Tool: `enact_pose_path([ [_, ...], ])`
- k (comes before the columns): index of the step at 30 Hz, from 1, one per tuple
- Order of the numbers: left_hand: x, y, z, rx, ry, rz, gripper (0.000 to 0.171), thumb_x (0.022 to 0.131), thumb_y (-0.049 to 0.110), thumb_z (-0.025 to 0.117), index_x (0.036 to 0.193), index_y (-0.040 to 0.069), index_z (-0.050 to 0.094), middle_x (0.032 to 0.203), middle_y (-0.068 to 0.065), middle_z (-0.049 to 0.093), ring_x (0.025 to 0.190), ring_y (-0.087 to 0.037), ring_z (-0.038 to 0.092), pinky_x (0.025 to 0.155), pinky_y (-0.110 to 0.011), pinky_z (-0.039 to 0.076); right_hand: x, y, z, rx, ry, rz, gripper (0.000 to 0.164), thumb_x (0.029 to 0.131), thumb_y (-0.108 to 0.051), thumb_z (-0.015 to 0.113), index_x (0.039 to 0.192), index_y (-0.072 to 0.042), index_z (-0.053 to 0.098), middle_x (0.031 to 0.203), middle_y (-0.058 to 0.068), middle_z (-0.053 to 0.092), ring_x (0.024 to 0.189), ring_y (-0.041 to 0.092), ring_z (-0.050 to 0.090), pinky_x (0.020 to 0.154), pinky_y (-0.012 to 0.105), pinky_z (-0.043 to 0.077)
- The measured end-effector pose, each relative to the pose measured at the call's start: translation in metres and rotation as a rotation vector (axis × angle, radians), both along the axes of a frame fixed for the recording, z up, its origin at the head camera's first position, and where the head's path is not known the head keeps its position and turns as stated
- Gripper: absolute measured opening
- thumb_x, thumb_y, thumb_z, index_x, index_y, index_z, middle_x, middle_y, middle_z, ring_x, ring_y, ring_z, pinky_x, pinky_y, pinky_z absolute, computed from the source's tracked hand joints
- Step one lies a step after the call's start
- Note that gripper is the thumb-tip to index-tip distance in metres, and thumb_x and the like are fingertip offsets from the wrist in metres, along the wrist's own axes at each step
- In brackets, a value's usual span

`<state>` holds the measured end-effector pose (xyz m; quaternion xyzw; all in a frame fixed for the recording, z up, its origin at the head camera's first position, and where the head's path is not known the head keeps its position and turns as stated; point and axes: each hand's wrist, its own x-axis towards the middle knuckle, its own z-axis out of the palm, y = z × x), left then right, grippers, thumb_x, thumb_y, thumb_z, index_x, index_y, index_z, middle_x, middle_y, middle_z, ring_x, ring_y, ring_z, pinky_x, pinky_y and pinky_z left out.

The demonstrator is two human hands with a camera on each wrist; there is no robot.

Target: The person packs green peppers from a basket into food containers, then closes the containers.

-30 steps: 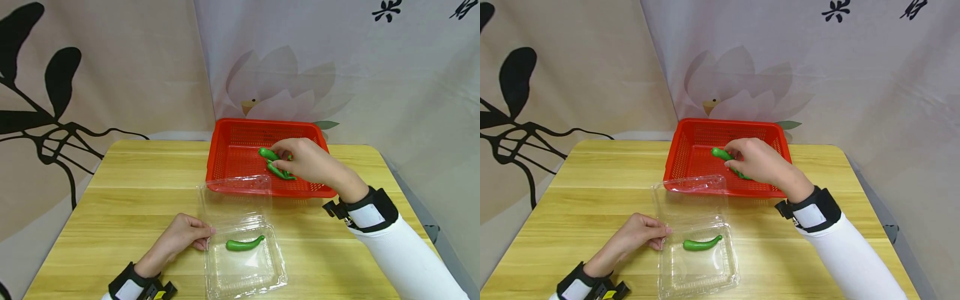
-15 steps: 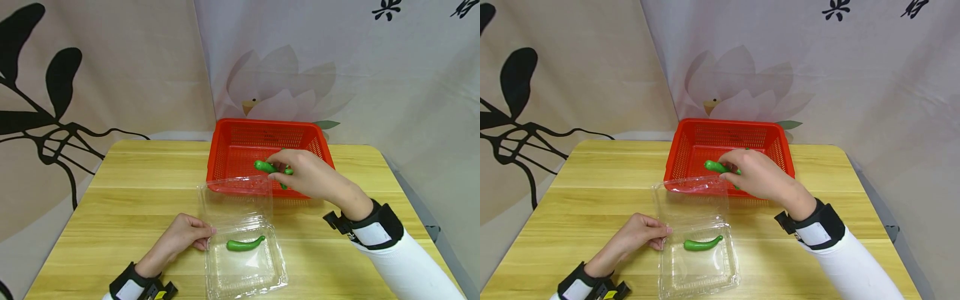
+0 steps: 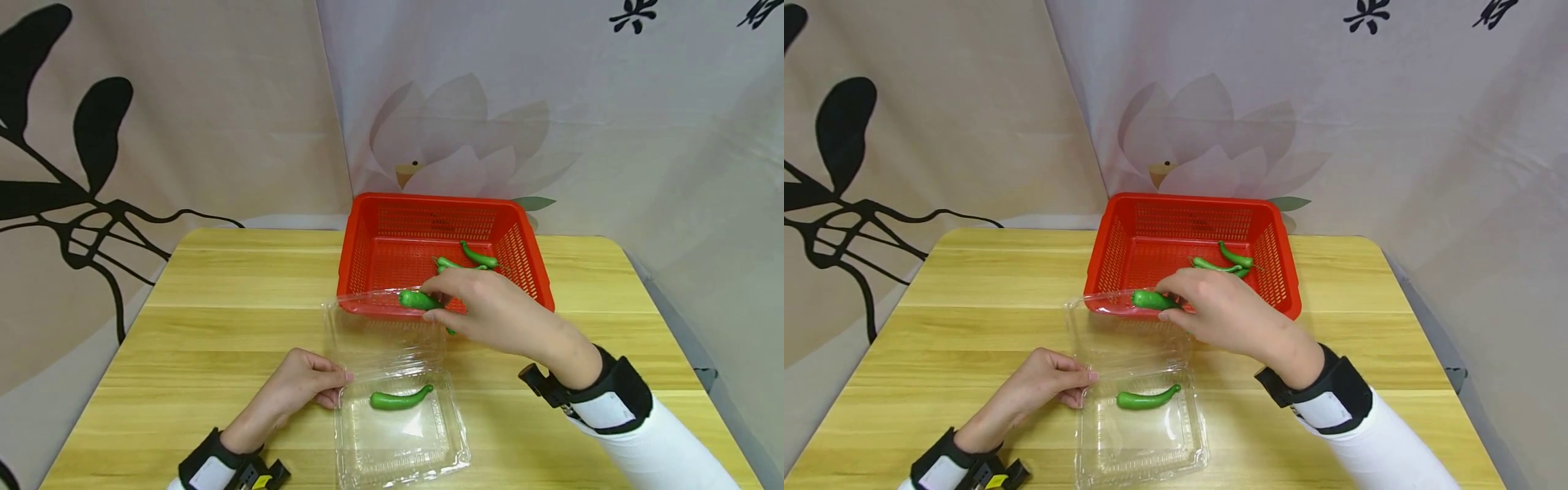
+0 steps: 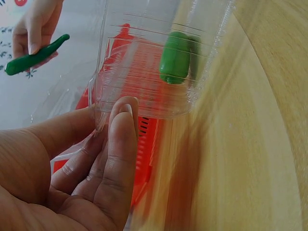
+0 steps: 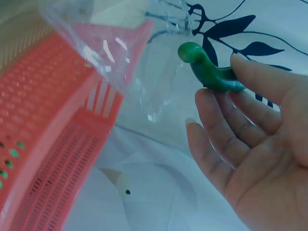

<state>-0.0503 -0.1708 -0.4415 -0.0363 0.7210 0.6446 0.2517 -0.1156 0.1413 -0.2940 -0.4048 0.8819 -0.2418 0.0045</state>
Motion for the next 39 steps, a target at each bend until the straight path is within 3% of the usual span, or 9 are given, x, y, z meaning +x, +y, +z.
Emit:
enact_pose_path([
  [5,0.000,0.000,0.001,-0.002,-0.003,-0.001,0.025,0.095,0.012,0.079,0.097,-0.013,0.076,0.069,-0.006,0.071,0.060,-0.014,0.067,0.061,-0.032,0.065,0.011,-0.004,-0.009,0.002,-0.001,0.035,0.025,0.092,-0.017,0.084,0.115,-0.014,0.074,0.105,-0.009,0.070,0.090,0.008,0.065,0.078,0.027,0.059],
  [17,0.000,0.000,0.001,-0.002,-0.005,0.010,0.025,0.094,0.011,0.080,0.097,-0.014,0.075,0.071,-0.007,0.072,0.060,-0.014,0.067,0.061,-0.032,0.065,0.030,-0.016,-0.041,0.017,-0.041,0.094,0.024,0.091,-0.015,0.085,0.113,-0.016,0.075,0.104,-0.010,0.071,0.093,0.006,0.065,0.084,0.026,0.060],
  [28,0.000,0.001,0.001,0.013,-0.001,0.010,0.026,0.094,0.010,0.079,0.099,-0.015,0.074,0.071,-0.009,0.072,0.059,-0.014,0.067,0.060,-0.032,0.065,0.046,-0.030,-0.069,0.097,-0.094,0.170,0.010,0.093,-0.015,0.082,0.096,-0.015,0.073,0.089,-0.011,0.064,0.080,0.001,0.057,0.073,0.018,0.054],
  [39,0.000,0.001,0.000,0.014,0.002,0.010,0.026,0.094,0.011,0.080,0.098,-0.014,0.075,0.071,-0.007,0.072,0.059,-0.014,0.067,0.060,-0.030,0.064,0.057,-0.041,-0.093,0.191,-0.044,0.206,0.020,0.089,-0.019,0.085,0.083,-0.017,0.066,0.076,-0.014,0.053,0.067,-0.001,0.046,0.063,0.018,0.044],
])
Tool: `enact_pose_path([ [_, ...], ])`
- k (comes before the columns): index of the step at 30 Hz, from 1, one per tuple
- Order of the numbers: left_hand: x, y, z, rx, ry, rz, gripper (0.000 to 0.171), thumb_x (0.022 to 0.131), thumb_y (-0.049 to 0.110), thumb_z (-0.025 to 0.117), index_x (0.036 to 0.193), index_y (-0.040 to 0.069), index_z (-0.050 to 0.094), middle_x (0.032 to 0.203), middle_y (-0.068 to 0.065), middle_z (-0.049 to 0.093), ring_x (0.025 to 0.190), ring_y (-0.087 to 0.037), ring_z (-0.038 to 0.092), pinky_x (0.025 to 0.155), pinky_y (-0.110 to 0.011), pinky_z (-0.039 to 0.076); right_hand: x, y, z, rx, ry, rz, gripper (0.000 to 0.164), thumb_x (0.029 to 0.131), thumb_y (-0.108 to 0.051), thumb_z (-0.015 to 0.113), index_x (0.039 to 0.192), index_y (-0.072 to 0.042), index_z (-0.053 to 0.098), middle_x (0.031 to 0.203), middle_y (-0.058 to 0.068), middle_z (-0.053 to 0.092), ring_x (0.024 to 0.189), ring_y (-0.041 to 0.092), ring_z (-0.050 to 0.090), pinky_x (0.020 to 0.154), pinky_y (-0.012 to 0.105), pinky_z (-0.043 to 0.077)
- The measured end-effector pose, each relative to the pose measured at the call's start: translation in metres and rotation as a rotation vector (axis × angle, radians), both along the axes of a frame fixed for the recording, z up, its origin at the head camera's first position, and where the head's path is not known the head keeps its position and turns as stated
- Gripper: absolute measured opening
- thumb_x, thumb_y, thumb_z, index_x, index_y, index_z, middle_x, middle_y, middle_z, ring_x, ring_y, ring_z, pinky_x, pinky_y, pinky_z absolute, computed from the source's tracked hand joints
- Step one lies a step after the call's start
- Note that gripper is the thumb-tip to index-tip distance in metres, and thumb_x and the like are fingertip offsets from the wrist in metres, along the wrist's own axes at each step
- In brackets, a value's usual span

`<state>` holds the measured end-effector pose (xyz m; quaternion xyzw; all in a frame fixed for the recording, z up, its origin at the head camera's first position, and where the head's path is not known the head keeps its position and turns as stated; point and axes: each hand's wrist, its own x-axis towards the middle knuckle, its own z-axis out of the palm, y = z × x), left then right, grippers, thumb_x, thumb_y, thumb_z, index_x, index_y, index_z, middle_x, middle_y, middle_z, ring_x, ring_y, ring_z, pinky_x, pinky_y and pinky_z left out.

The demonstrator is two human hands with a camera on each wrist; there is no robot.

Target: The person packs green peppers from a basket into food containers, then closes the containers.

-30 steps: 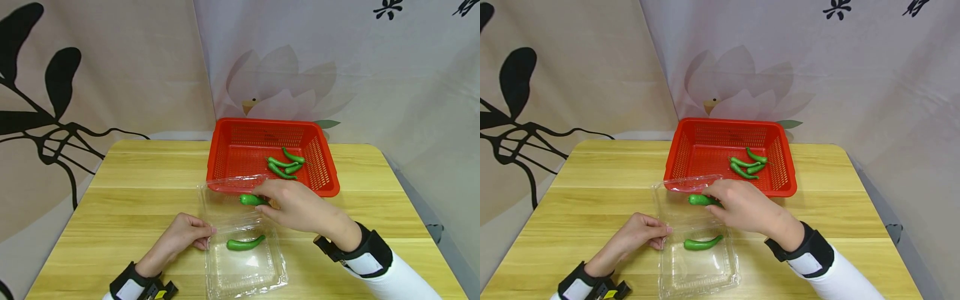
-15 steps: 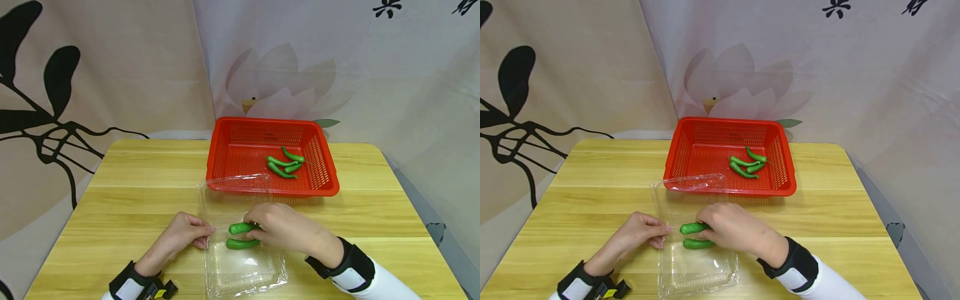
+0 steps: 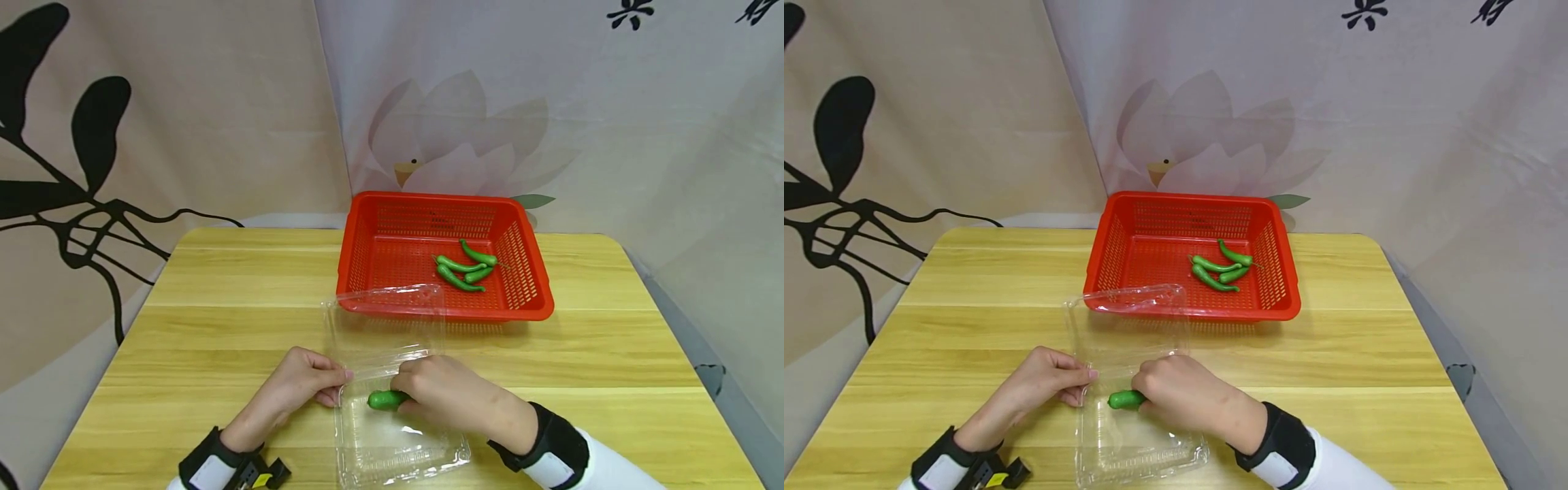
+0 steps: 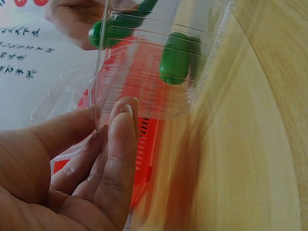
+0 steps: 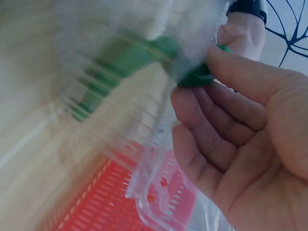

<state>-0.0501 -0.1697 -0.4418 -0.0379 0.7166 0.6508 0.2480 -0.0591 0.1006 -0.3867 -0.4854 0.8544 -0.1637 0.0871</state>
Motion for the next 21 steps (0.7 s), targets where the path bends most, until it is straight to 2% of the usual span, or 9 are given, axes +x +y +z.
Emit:
enact_pose_path([
  [3,0.000,0.000,-0.001,-0.006,-0.001,-0.001,0.026,0.094,0.011,0.080,0.098,-0.014,0.075,0.071,-0.007,0.072,0.059,-0.014,0.066,0.060,-0.030,0.064,0.003,-0.002,-0.005,0.033,-0.003,0.000,0.024,0.087,-0.020,0.087,0.079,-0.018,0.064,0.073,-0.015,0.052,0.065,-0.001,0.045,0.062,0.019,0.044],
  [15,0.000,0.000,0.000,-0.011,-0.002,0.000,0.026,0.093,0.011,0.081,0.098,-0.013,0.076,0.070,-0.006,0.071,0.060,-0.014,0.066,0.059,-0.030,0.064,0.007,-0.005,-0.021,0.114,0.004,-0.015,0.022,0.083,-0.021,0.089,0.079,-0.018,0.069,0.074,-0.014,0.055,0.065,-0.001,0.049,0.056,0.019,0.045],
  [21,0.001,0.000,0.001,-0.007,0.000,-0.005,0.026,0.094,0.011,0.080,0.099,-0.014,0.075,0.070,-0.006,0.071,0.060,-0.013,0.066,0.060,-0.030,0.064,0.008,-0.006,-0.027,0.134,0.031,-0.009,0.022,0.079,-0.019,0.091,0.079,-0.017,0.070,0.073,-0.011,0.057,0.065,0.003,0.055,0.056,0.023,0.050],
])
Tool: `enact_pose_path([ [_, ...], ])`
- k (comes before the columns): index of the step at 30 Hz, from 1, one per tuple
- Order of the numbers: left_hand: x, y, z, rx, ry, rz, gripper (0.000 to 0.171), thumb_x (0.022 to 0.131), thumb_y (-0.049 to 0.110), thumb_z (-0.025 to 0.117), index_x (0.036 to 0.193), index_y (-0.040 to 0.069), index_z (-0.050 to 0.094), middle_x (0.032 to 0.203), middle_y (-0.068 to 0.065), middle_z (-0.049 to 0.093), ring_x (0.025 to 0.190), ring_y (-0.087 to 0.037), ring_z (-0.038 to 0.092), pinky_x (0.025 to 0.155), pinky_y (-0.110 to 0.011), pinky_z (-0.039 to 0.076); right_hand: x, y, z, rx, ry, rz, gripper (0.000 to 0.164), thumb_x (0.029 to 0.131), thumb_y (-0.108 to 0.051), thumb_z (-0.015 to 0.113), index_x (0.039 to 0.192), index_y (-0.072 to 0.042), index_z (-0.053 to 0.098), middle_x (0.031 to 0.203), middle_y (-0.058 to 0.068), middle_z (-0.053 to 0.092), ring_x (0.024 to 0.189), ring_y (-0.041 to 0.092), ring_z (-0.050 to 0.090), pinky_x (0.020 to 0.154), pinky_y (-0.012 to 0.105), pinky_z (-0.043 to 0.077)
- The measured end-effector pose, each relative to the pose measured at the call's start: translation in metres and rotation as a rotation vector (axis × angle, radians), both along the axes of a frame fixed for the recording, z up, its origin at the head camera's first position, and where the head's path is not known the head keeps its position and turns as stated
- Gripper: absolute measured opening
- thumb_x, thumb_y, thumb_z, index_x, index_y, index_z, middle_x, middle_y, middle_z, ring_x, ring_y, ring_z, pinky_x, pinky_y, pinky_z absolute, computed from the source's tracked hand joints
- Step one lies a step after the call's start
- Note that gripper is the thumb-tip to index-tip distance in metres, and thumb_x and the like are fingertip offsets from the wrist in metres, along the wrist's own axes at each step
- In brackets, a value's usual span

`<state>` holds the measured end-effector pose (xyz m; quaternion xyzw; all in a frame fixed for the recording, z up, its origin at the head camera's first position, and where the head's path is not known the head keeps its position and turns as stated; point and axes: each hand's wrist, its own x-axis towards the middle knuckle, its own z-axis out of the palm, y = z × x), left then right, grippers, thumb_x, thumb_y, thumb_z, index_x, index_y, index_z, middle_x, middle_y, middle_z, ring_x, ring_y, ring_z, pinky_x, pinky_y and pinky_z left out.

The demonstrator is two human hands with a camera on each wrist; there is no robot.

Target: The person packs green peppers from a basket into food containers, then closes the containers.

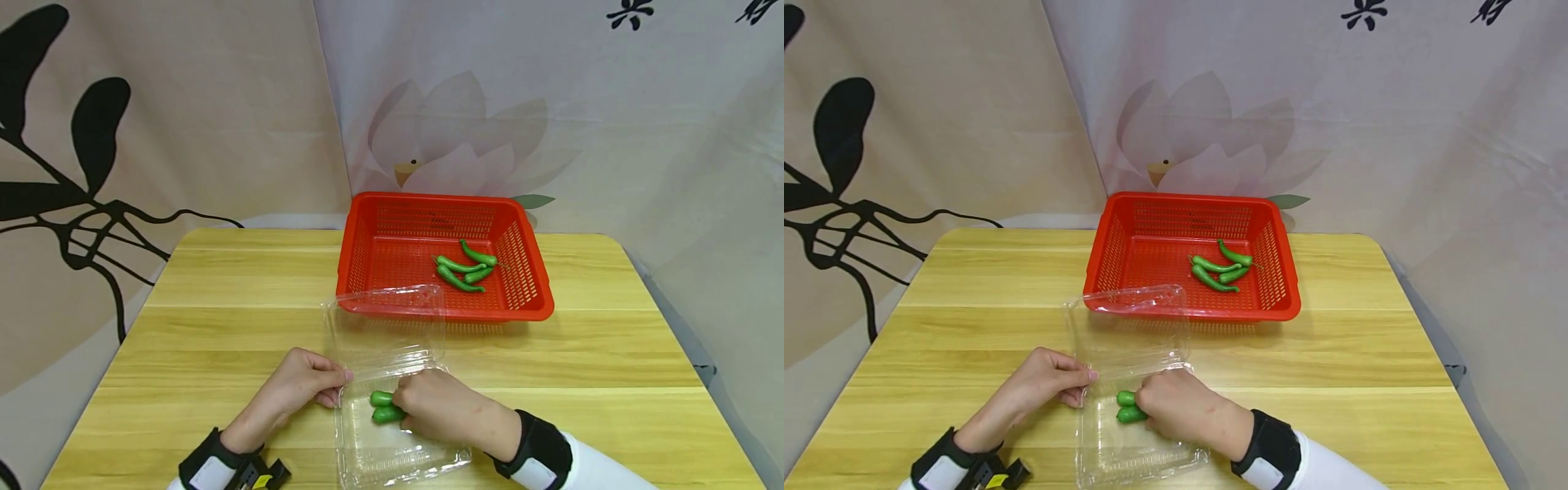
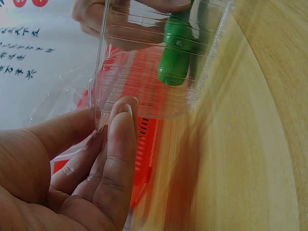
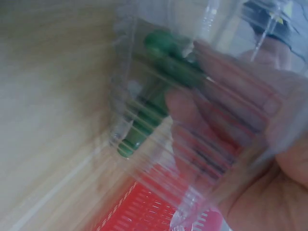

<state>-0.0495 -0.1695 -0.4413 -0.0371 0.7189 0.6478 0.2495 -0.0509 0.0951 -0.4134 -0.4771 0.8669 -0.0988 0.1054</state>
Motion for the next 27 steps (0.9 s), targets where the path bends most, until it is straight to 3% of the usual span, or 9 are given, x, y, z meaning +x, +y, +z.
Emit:
enact_pose_path([
  [17,0.001,0.000,0.001,-0.001,0.012,-0.006,0.026,0.094,0.011,0.079,0.098,-0.015,0.075,0.068,-0.005,0.070,0.060,-0.013,0.066,0.059,-0.029,0.064,0.002,0.001,-0.003,0.024,0.083,0.049,0.021,0.080,-0.024,0.092,0.081,-0.015,0.073,0.073,-0.009,0.059,0.065,0.005,0.058,0.060,0.024,0.055],
  [23,0.000,0.000,0.001,-0.001,0.010,-0.005,0.026,0.094,0.011,0.080,0.097,-0.014,0.075,0.068,-0.005,0.069,0.060,-0.013,0.066,0.058,-0.028,0.063,0.002,0.003,0.004,0.006,0.103,0.053,0.024,0.084,-0.032,0.090,0.081,-0.016,0.072,0.074,-0.010,0.058,0.066,0.003,0.057,0.060,0.024,0.054],
  [27,0.000,0.000,0.002,0.000,0.004,-0.002,0.026,0.094,0.011,0.079,0.098,-0.014,0.075,0.068,-0.005,0.070,0.060,-0.013,0.066,0.058,-0.028,0.063,0.001,0.005,0.014,-0.056,0.124,0.075,0.027,0.090,-0.035,0.085,0.078,-0.019,0.068,0.072,-0.013,0.054,0.063,-0.001,0.049,0.061,0.024,0.052],
])
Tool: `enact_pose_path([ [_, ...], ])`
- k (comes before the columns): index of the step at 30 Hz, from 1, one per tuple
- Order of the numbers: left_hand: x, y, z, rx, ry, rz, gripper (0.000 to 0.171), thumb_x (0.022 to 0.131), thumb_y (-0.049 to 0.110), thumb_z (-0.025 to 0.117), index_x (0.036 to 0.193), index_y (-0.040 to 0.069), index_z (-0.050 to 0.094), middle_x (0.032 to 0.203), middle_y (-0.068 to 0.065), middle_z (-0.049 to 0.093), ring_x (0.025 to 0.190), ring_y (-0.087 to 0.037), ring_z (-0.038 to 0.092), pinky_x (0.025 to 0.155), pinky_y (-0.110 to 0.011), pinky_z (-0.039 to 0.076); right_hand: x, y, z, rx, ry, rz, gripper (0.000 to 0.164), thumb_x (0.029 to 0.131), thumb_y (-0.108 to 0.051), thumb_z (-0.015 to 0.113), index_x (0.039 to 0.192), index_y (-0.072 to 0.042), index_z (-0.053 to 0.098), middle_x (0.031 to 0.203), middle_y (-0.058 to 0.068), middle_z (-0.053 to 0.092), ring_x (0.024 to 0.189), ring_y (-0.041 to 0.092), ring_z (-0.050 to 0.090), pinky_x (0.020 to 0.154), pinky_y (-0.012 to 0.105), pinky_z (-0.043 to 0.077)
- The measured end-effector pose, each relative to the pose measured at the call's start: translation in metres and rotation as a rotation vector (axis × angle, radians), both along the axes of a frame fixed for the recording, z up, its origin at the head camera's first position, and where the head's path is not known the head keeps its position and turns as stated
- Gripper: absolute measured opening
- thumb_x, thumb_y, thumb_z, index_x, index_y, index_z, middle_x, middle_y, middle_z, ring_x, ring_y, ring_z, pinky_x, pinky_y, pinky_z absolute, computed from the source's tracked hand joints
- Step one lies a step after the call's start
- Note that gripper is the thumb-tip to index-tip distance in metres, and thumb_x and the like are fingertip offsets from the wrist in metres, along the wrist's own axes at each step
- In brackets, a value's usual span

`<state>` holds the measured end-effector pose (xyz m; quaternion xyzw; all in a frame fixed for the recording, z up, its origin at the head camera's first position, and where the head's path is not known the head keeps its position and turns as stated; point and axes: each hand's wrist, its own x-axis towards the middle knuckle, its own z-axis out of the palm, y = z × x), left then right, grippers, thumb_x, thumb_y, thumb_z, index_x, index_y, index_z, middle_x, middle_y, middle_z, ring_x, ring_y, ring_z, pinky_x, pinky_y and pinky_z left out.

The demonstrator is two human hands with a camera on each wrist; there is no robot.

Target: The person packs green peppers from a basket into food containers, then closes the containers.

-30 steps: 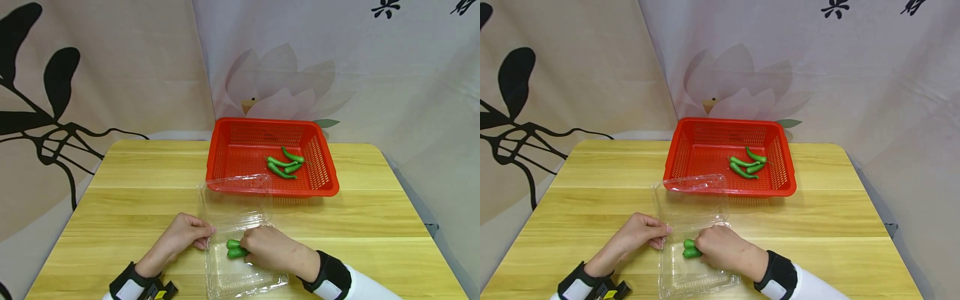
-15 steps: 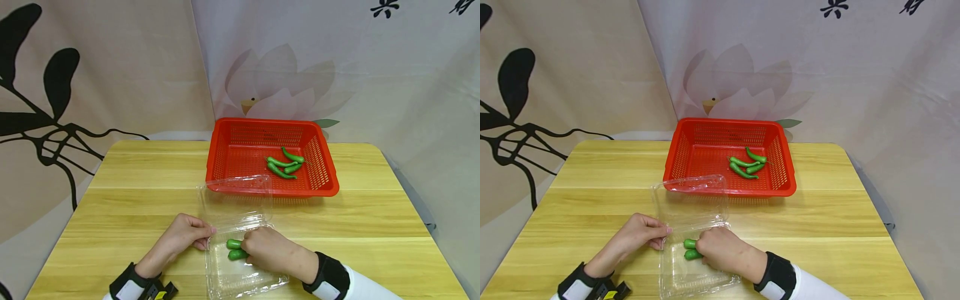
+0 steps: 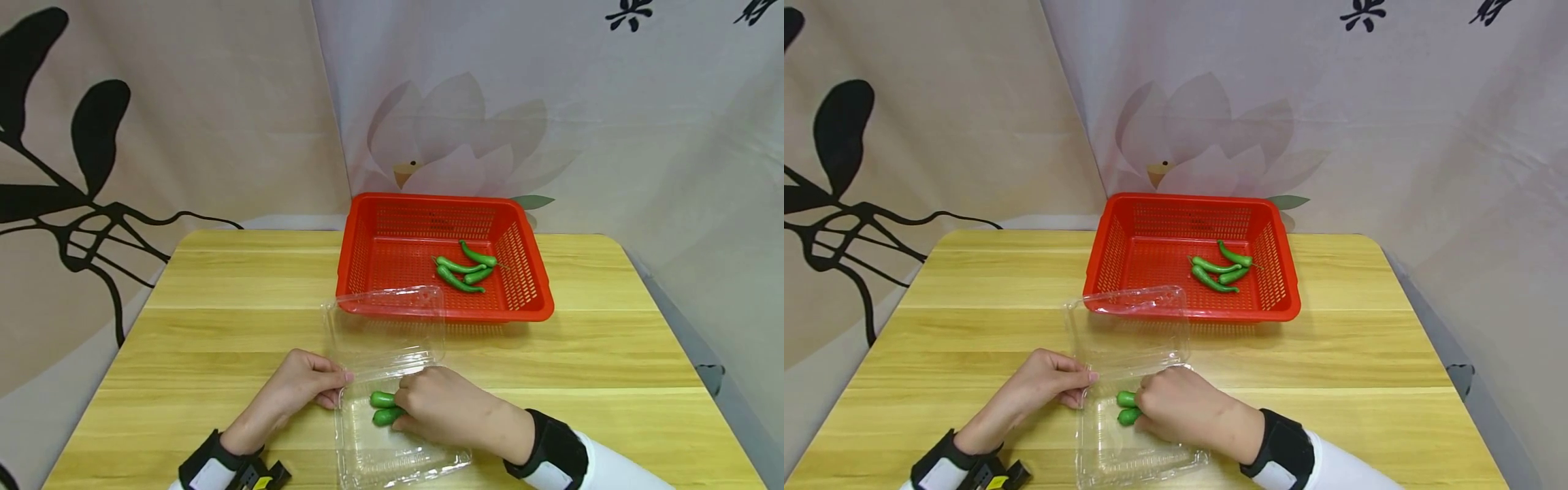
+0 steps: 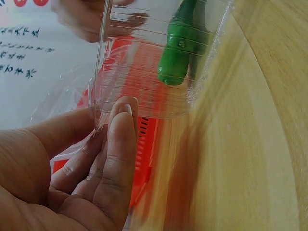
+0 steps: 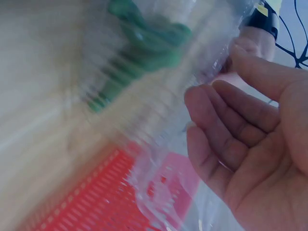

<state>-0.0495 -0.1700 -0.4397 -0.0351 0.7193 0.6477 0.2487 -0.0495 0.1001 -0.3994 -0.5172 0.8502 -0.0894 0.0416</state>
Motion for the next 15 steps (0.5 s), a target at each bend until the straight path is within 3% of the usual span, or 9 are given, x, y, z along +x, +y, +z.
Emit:
enact_pose_path([
  [9,0.000,0.001,-0.001,-0.014,0.002,0.003,0.025,0.094,0.011,0.080,0.098,-0.013,0.075,0.068,-0.005,0.070,0.060,-0.013,0.066,0.058,-0.027,0.063,-0.011,0.010,0.028,-0.222,0.077,0.058,0.025,0.094,-0.028,0.082,0.078,-0.019,0.064,0.072,-0.013,0.055,0.066,-0.001,0.049,0.061,0.017,0.048],
  [15,0.001,0.000,-0.001,-0.013,-0.001,0.000,0.025,0.095,0.011,0.079,0.098,-0.014,0.075,0.069,-0.006,0.070,0.060,-0.013,0.066,0.059,-0.028,0.064,-0.022,0.020,0.049,-0.353,0.149,0.024,0.017,0.090,-0.021,0.085,0.085,-0.017,0.070,0.079,-0.010,0.062,0.069,0.003,0.058,0.062,0.019,0.052],
])
